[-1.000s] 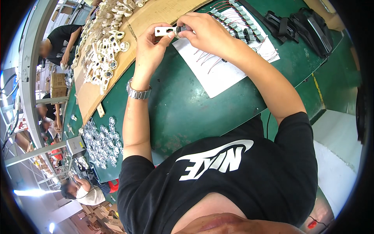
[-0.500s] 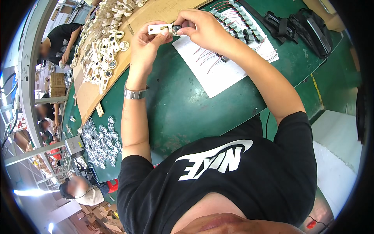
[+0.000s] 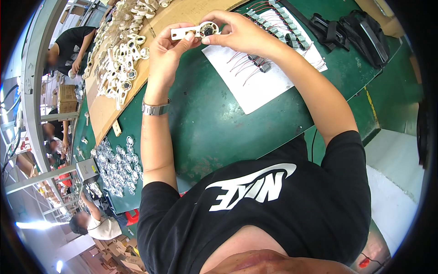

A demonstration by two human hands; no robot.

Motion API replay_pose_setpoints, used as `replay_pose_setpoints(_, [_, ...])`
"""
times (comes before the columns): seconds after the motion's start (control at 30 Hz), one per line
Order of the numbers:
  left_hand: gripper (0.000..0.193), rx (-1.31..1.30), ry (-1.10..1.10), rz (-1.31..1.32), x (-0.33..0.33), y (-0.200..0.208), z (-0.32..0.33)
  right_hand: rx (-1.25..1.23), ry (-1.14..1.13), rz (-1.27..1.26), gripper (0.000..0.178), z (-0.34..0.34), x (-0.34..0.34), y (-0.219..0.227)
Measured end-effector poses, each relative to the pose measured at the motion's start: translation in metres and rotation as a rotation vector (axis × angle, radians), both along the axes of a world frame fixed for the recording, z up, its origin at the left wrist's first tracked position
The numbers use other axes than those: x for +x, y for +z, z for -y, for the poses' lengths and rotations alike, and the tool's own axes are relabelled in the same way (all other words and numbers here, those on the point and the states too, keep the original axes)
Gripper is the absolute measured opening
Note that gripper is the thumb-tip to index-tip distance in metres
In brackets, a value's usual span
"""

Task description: Assembling electronic components by manually fitting small speakers and wires into plastic housing units at a factory workstation.

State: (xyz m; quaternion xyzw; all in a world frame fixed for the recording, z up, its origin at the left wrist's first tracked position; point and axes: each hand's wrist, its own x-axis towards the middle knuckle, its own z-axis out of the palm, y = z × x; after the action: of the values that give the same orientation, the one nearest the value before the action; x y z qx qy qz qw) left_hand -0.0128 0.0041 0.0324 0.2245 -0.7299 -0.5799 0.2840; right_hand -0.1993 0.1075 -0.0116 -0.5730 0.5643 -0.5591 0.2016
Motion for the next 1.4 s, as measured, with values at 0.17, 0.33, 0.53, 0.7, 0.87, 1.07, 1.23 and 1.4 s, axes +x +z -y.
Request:
replay_pose_setpoints(0.17, [0.026,-0.017,-0.026,0.048,0.001,0.006,-0.004,0.198,0.364,0.334,0.049,-0.003,-0.005,0.004])
replay_pose_setpoints(0.33, [0.025,-0.075,-0.083,0.05,0.001,0.005,-0.007,0.178,0.336,0.391,0.041,0.0,-0.005,0.001])
replay_pose_setpoints(0.53, [0.024,-0.264,-0.031,0.139,-0.003,0.004,-0.017,0.339,0.264,0.391,0.033,-0.005,-0.002,0.014])
replay_pose_setpoints(0.7, [0.022,-0.087,-0.054,0.051,-0.001,0.006,-0.01,0.227,0.472,0.401,0.04,-0.003,-0.005,0.005])
replay_pose_setpoints(0.87, [0.023,-0.064,-0.037,0.02,0.0,0.008,-0.01,0.216,0.43,0.334,0.039,-0.004,-0.003,0.005])
replay_pose_setpoints(1.07, [0.023,-0.08,-0.042,0.054,-0.001,0.008,-0.012,0.224,0.278,0.125,0.039,-0.005,0.0,0.008])
replay_pose_setpoints(1.23, [0.023,-0.15,-0.068,0.051,0.001,0.008,-0.013,0.27,0.255,0.131,0.039,-0.005,0.001,0.008])
replay_pose_setpoints(1.4, [0.019,-0.157,-0.04,0.069,0.002,0.016,-0.017,0.239,0.406,0.445,0.035,-0.006,0.0,0.009])
